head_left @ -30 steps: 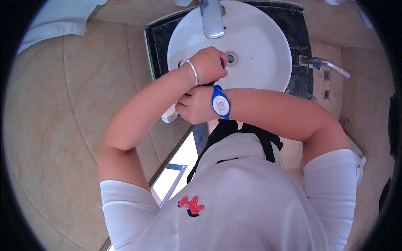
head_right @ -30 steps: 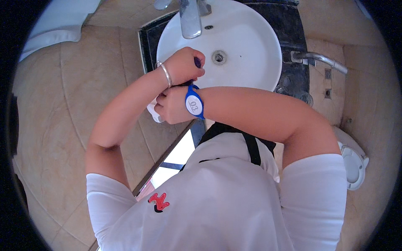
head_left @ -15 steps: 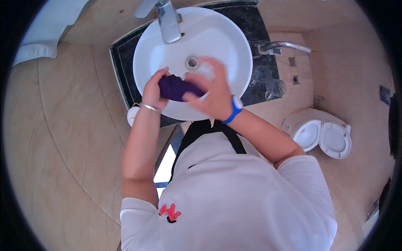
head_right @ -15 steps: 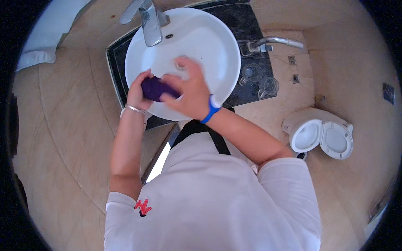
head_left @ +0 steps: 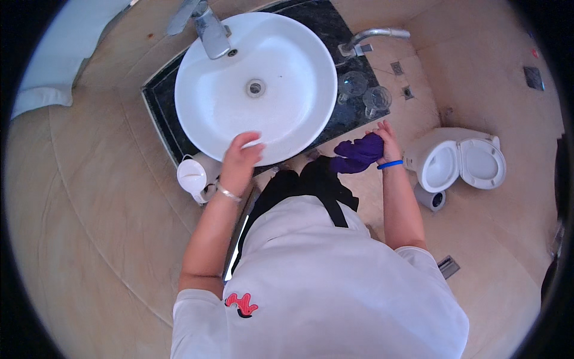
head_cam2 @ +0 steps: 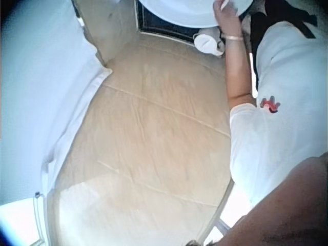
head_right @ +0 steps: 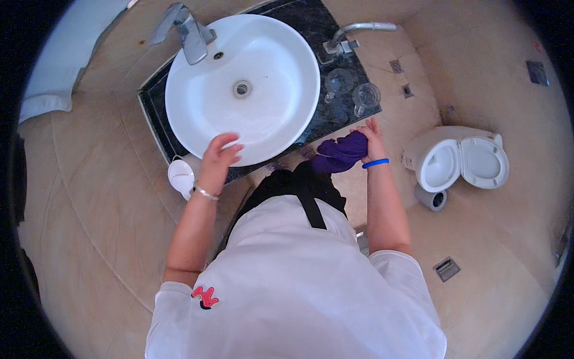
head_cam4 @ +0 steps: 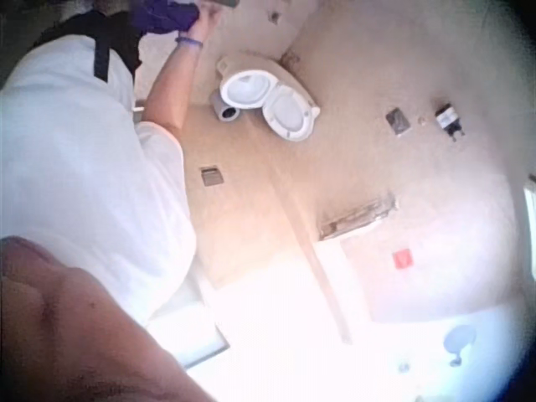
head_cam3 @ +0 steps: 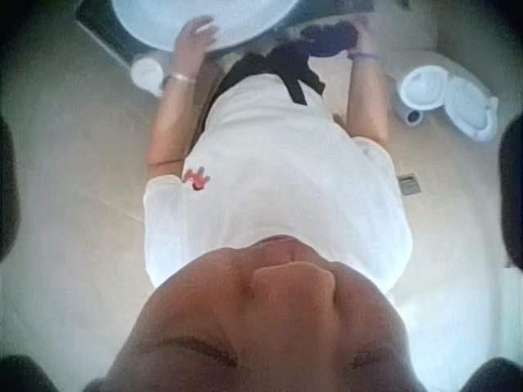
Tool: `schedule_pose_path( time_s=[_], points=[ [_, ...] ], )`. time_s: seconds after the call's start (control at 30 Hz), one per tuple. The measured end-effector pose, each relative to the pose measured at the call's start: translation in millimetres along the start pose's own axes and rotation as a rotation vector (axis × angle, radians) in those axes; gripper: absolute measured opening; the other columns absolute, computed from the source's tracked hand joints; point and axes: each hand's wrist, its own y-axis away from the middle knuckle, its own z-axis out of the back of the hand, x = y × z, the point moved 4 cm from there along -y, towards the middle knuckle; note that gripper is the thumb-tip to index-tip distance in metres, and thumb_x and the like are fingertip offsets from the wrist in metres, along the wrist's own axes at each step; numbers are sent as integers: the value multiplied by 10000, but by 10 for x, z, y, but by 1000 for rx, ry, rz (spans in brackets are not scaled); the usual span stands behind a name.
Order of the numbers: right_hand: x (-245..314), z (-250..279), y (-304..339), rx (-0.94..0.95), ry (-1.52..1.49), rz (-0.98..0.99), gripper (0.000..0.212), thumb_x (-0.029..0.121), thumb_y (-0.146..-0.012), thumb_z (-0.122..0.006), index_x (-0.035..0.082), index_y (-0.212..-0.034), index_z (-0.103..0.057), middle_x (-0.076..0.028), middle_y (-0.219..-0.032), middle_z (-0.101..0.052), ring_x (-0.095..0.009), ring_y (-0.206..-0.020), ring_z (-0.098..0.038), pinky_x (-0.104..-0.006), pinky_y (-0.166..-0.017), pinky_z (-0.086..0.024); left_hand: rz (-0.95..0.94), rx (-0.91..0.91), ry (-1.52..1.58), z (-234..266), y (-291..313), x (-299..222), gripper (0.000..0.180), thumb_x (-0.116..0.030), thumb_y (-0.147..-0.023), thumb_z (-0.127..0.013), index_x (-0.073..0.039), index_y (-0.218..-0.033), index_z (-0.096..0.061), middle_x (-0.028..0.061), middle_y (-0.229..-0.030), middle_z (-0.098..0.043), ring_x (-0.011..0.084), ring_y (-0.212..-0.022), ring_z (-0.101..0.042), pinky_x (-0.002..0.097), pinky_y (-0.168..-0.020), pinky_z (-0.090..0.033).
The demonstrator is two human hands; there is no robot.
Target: The person rinses a purple cloth in a bathroom sink, then moves to a bedroom to wipe a glass table and sweep the floor. They use a broom and dustpan to collect debris and carry it out of the room.
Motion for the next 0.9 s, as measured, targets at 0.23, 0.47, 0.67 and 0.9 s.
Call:
schedule_pose_path(
  time_s=[0.23, 0.47, 0.67, 0.9],
  points=[
    [-516, 128, -815, 91, -191, -88, 460, 98, -771, -637, 26, -1196, -476, -89, -1034, -582, -241, -848, -601, -386, -731, -508, 245, -454, 150, 953, 790, 851, 171, -135, -876, -563, -88, -1041, -566, 11, -984, -599, 107, -860, -592, 214, -652, -466],
    [-785, -10, -1164, -343, 63, -29, 458, 352, -660, -789, -22, -841, -596, -96, -853, -605, -216, -851, -577, -329, -784, -448, 217, -625, 90, 945, 1052, 1162, 130, -83, -868, -555, -85, -998, -570, 5, -937, -595, 99, -805, -587, 217, -616, -461],
    [-487, -237, -657, -469, 263, 370, 831, 255, -695, -753, -33, -1298, -258, -203, -1047, -562, -273, -929, -576, -374, -847, -445, 60, -666, -161, 922, 951, 1047, 162, -15, -841, -549, -65, -995, -534, 34, -957, -560, 103, -781, -574, 226, -578, -457],
    [-70, -735, -40, -191, 1341, 483, 928, 213, -656, -748, 207, -1412, -211, -320, -1167, -429, -400, -1086, -467, -411, -925, -406, 93, -979, 140, 1247, 1089, 1624, 237, 0, -824, -541, -82, -1027, -452, 47, -974, -528, 143, -780, -570, 247, -561, -468]
  ],
)
